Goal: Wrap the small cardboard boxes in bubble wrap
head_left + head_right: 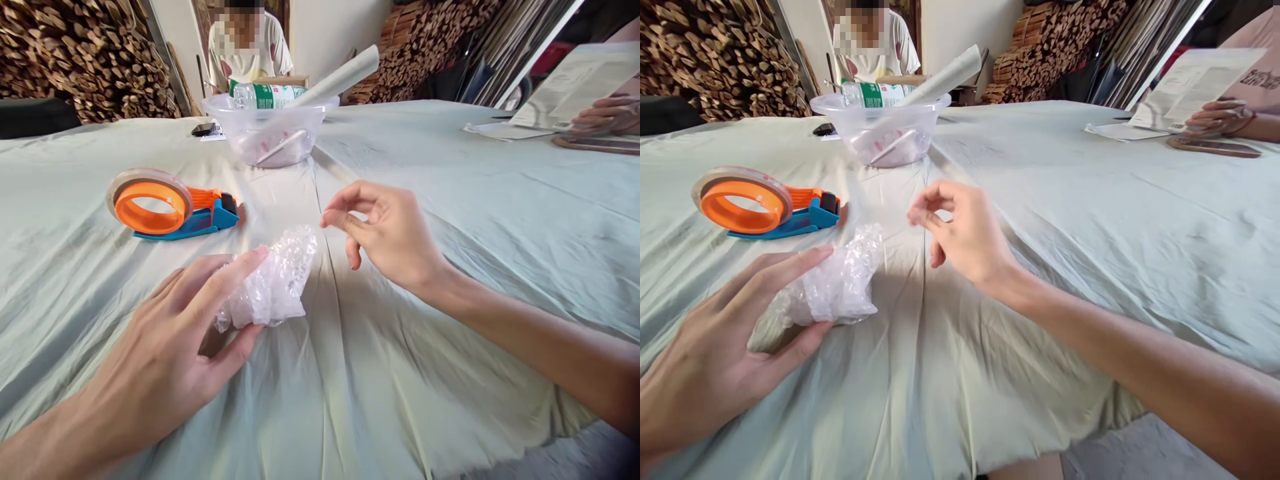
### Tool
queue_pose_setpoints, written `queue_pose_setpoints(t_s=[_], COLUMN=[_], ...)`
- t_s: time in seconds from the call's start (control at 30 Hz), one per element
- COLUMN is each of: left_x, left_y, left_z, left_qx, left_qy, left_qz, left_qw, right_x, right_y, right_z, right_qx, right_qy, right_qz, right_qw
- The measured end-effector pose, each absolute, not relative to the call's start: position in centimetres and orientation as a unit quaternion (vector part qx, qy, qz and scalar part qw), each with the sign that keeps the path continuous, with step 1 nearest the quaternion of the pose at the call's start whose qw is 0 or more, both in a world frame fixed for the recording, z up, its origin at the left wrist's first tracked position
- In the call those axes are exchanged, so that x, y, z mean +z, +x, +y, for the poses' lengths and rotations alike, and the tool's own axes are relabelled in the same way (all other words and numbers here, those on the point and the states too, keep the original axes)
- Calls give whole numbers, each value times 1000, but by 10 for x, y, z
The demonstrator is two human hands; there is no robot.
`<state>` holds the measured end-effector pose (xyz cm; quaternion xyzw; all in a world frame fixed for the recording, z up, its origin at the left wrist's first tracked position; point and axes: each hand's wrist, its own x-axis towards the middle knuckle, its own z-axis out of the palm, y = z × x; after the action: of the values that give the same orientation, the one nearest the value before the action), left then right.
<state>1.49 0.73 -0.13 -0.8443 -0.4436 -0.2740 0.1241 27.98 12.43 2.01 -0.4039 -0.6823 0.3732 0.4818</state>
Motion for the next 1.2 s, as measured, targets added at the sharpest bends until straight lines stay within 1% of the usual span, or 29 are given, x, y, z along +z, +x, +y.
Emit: queue_pose_setpoints(t_s=[0.1, 0.27, 0.43, 0.5, 0.6, 0.7, 0.77, 0.87, 0.93, 1.07, 1.2], left_x=[-2, -2, -2, -2, -2, -3, -4, -5, -5, -7, -9], left_y=[14, 13, 13, 13, 13, 12, 12, 11, 10, 9, 9], left_z=[7, 6, 7, 7, 6, 6, 6, 5, 5, 6, 7], left_qx=[-269, -263, -261, -259, -262, -263, -262, -262, -261, -262, -265], left_qy=[-842, -843, -844, -843, -844, -844, -842, -841, -842, -842, -840], left_qz=[-450, -450, -450, -453, -451, -451, -456, -455, -453, -452, -453], left_qw=[126, 132, 130, 127, 124, 123, 126, 133, 136, 137, 137], right_x=[19, 20, 19, 18, 17, 15, 16, 17, 17, 13, 8], right_y=[279, 281, 284, 285, 285, 284, 285, 285, 286, 288, 293], right_z=[122, 123, 125, 124, 122, 120, 121, 124, 126, 135, 145], right_qx=[384, 399, 296, 276, 289, 332, 334, 305, 302, 311, 290], right_qy=[-396, -392, -385, -362, -327, -335, -340, -323, -312, -303, -316], right_qz=[-700, -699, -757, -778, -799, -786, -767, -739, -732, -755, -783], right_qw=[453, 446, 438, 434, 413, 400, 430, 507, 525, 492, 452])
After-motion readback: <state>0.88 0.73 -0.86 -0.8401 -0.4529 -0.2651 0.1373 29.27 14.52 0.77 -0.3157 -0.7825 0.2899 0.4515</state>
